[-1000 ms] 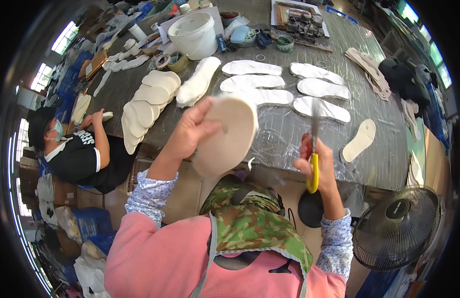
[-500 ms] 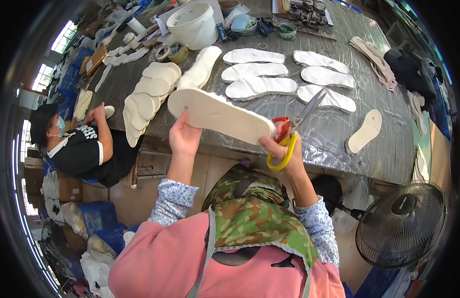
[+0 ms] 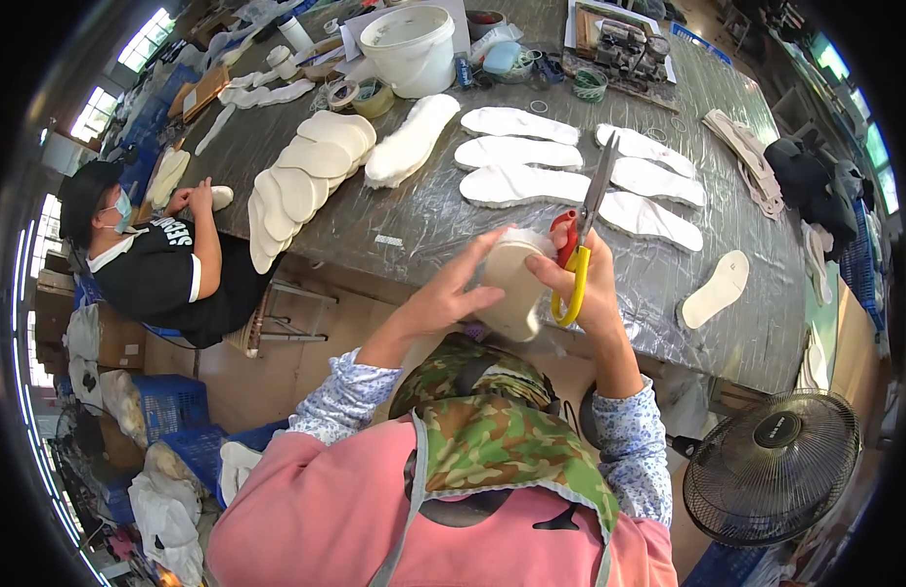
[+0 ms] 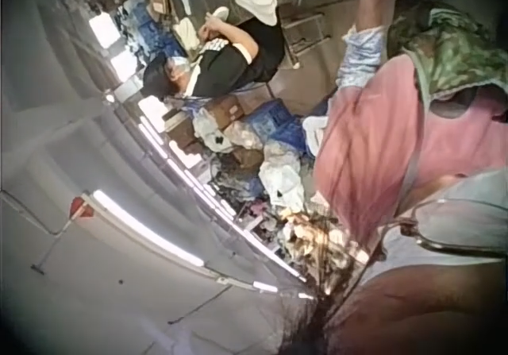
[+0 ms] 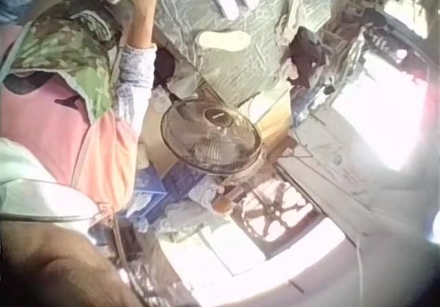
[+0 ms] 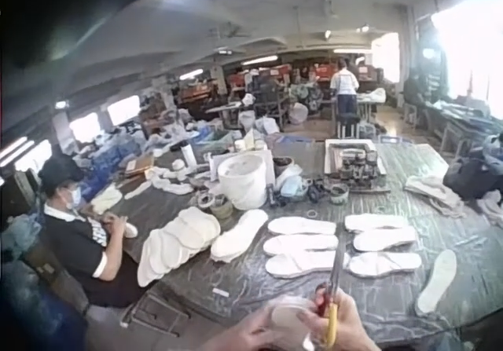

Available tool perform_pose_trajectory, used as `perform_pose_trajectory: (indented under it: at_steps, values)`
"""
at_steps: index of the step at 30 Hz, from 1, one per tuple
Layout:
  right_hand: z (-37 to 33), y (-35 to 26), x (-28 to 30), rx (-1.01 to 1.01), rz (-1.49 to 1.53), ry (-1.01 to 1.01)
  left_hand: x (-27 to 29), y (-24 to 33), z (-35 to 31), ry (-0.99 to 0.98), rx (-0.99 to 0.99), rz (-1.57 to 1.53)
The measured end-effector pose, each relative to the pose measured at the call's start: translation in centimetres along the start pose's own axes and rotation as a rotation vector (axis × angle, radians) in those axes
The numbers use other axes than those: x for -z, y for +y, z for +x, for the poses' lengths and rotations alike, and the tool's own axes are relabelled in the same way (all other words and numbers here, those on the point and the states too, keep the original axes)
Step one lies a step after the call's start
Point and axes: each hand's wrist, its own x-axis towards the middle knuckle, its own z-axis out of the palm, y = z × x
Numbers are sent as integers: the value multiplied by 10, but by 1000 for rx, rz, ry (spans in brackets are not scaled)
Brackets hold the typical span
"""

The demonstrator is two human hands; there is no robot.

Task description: Trimming the edges of shoe insoles using scissors to ensure proper alignment and fit.

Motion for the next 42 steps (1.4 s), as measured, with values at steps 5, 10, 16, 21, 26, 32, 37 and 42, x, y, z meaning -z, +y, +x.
perform_pose_trajectory:
  at_steps: [5, 10, 16, 21, 26, 32, 37, 42]
  values:
    - [0, -9, -1, 85, 7, 79, -14, -3, 3, 95, 133, -208]
    - [6, -26, 8, 89, 37, 25, -16, -2, 7, 94, 58, -141]
    - [10, -22, 5, 146, -252, 58, -20, -4, 13, 131, 86, -206]
    - [6, -32, 23, 145, -459, 237, -4, 5, 14, 211, 64, -371]
    - [-3, -27, 35, 131, -741, 102, 11, 1, 14, 263, 63, -421]
    - [-9, -9, 39, 4, -648, 79, 19, -3, 17, 385, 63, -434]
    - [-4, 14, 35, -93, -215, -117, 33, -9, 28, 507, 117, -741]
    - [-12, 48, 27, -343, -144, -143, 47, -40, 36, 719, 134, -764]
